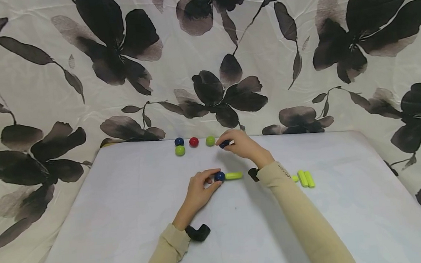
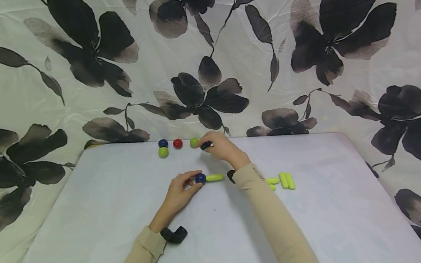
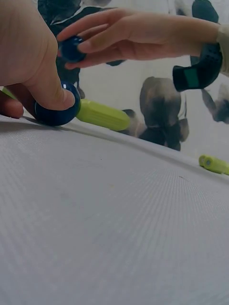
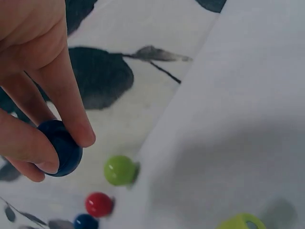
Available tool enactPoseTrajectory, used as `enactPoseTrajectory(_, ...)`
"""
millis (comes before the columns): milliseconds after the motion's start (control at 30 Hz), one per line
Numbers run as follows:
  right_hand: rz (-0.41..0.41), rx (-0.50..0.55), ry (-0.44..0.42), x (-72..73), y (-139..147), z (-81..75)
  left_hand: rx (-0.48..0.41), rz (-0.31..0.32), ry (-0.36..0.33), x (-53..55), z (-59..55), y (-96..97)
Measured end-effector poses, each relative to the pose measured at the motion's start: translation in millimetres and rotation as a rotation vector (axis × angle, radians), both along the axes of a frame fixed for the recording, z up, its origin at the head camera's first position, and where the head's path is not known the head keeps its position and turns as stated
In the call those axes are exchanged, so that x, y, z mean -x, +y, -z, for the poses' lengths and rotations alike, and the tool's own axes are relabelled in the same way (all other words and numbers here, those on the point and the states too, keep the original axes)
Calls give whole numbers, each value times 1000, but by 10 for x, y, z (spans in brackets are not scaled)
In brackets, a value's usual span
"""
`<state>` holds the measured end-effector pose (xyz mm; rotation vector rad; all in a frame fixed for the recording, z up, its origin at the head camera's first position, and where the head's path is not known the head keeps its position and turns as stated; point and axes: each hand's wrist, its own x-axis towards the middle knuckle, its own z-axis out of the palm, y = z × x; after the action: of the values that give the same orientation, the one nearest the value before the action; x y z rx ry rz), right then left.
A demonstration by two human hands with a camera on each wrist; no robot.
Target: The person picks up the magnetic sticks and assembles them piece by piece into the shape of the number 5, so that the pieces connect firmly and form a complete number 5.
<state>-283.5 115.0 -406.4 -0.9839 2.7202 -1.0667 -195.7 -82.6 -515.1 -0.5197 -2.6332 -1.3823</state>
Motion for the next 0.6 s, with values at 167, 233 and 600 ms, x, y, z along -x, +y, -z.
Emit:
enactPoseTrajectory(167,116,159,-17,-94,206,-67,8,-5,-22,3,6,2)
enactPoseTrajectory(233,183,240,-23,-148,268,-64,4,-5,-27,2,8,-6)
enactPoseTrajectory(600,432,649,-99,-499,459,167,-10,-4,-30,1,8,-12)
